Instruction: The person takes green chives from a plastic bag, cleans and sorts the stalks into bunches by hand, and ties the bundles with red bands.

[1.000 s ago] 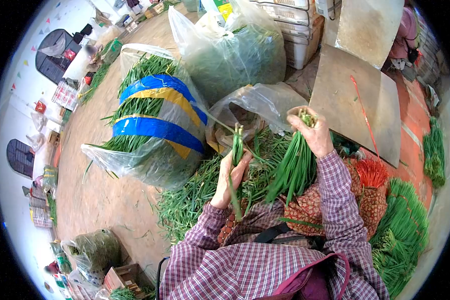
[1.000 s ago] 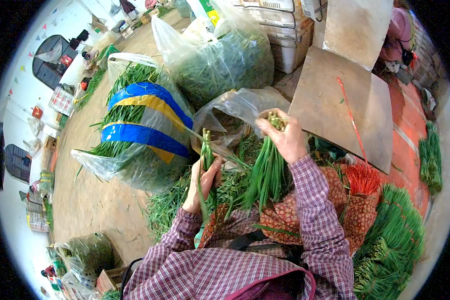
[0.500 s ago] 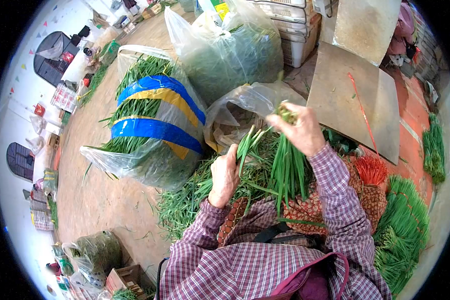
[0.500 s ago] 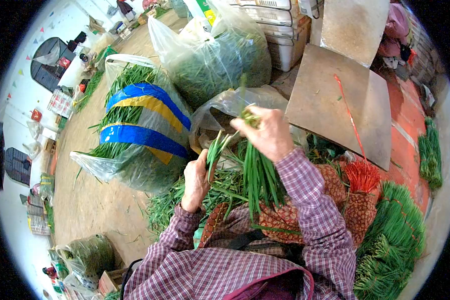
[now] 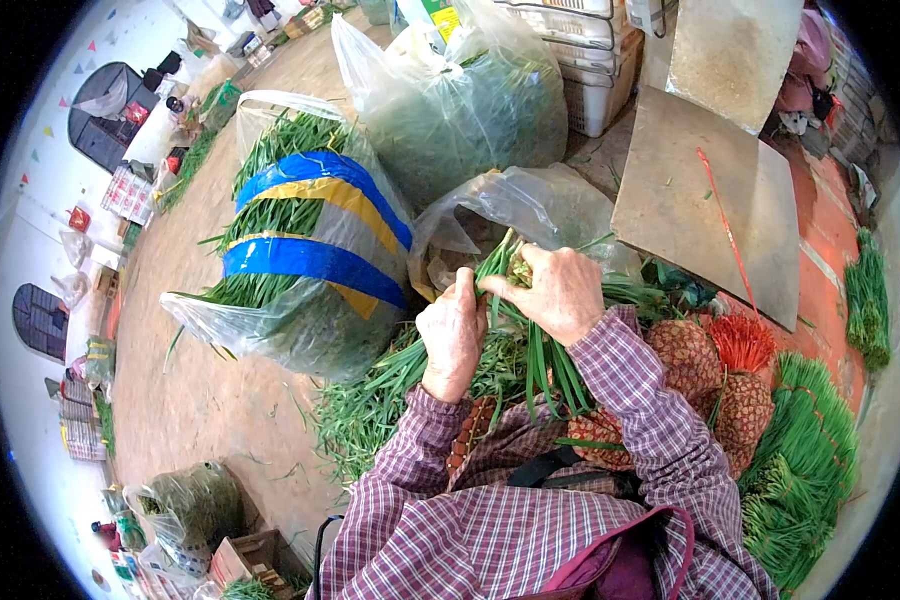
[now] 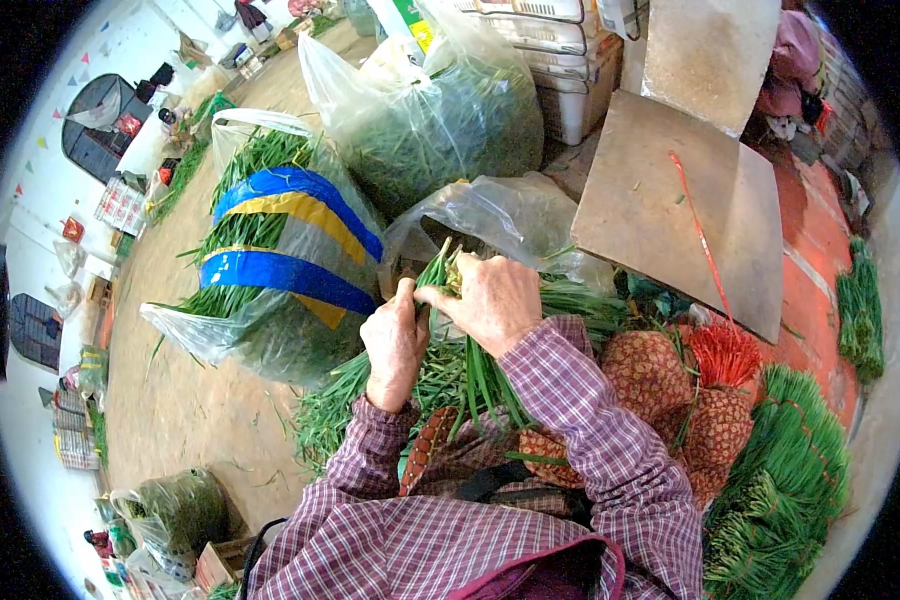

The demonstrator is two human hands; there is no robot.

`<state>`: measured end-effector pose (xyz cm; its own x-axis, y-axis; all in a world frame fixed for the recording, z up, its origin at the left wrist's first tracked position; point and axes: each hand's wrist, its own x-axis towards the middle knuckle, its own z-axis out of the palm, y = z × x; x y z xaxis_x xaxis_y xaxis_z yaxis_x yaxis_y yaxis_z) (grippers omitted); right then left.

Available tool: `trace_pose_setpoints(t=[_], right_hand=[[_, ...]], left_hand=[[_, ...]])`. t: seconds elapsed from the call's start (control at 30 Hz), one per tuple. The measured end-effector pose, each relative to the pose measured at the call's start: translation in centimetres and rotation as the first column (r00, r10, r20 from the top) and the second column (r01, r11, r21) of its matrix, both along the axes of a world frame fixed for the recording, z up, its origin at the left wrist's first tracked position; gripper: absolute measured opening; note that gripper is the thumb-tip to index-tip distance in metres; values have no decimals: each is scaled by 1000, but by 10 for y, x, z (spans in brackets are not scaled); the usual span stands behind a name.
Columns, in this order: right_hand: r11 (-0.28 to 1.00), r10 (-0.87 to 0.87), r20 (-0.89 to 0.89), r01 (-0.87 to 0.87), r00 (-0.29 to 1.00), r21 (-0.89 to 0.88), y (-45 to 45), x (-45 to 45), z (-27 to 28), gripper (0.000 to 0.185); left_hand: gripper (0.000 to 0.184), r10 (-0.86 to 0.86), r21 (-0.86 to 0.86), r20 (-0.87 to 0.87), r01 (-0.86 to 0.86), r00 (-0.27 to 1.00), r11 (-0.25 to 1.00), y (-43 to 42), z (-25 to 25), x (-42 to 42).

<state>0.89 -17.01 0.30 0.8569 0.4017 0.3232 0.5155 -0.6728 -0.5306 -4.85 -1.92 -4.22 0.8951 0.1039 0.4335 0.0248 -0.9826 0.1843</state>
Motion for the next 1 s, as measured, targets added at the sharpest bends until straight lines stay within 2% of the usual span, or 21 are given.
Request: trace_pose_setpoints(t=[0.07,0.1,0.17,0.27,0.33,0.37,0.4,0.47,0.5,0.53,0.6,0.63,0.67,0.73,0.8,0.9,0.93,0.97,1.0], right_hand=[[998,-44,7,44,999,53,1,4,-8,33],[996,-7,59,1,998,93,-1,8,-10,22],[997,-7,73,1,997,82,-5,11,-11,21],[998,-55,13,55,998,-9,-16,19,-11,18],[988,-147,-37,145,988,-44,-28,31,-14,18],[990,-135,-12,135,991,50,-30,37,-16,25],[990,-132,-10,133,991,50,-31,38,-18,25],[957,-42,31,31,999,289,-31,35,-13,39],[939,34,-32,-21,999,344,-29,32,-7,50],[939,30,-28,-18,999,342,-27,28,-1,50],[845,219,-197,-85,956,528,-20,23,8,49],[785,270,-207,-91,940,613,-16,22,8,46],[786,268,-208,-89,941,611,-14,22,10,46],[730,381,-276,-104,883,675,-13,26,13,41],[744,373,-244,-131,895,655,-12,32,8,35],[801,260,-217,-85,941,592,-23,33,16,26],[752,255,-163,-89,953,653,-28,41,14,27],[728,204,-135,-58,970,684,-38,47,22,28],[651,216,-99,-68,971,756,-51,56,25,30]], left_hand=[[25,2,13,-17,-1,1000,1000,0,3,-1],[24,-9,-20,-31,8,999,1000,1,5,-2],[23,-21,-54,-44,18,999,998,4,6,-3],[24,-27,32,-28,28,999,999,19,1,-6],[23,63,55,-41,-61,997,997,32,0,-10],[21,38,-36,-26,-39,999,999,39,0,-11],[21,40,-36,-24,-41,999,999,40,-1,-11],[19,-1,-280,-18,-4,1000,960,37,-1,-9],[18,-48,-393,6,46,999,918,30,3,-7],[18,-67,-403,25,71,997,913,24,3,-4],[18,-117,-419,76,138,990,897,11,4,2],[18,-130,-414,59,142,990,899,3,5,3],[21,-145,-390,49,153,988,908,-5,8,3],[24,-180,-350,48,185,983,918,-17,14,3],[26,-180,-348,22,177,983,921,-21,14,5],[21,-256,-443,85,267,963,856,-21,12,4],[21,-257,-445,89,270,962,854,-15,6,2],[29,-278,-383,-10,253,960,889,-5,-8,-2],[39,-292,-315,-111,245,950,917,8,-24,-5]])
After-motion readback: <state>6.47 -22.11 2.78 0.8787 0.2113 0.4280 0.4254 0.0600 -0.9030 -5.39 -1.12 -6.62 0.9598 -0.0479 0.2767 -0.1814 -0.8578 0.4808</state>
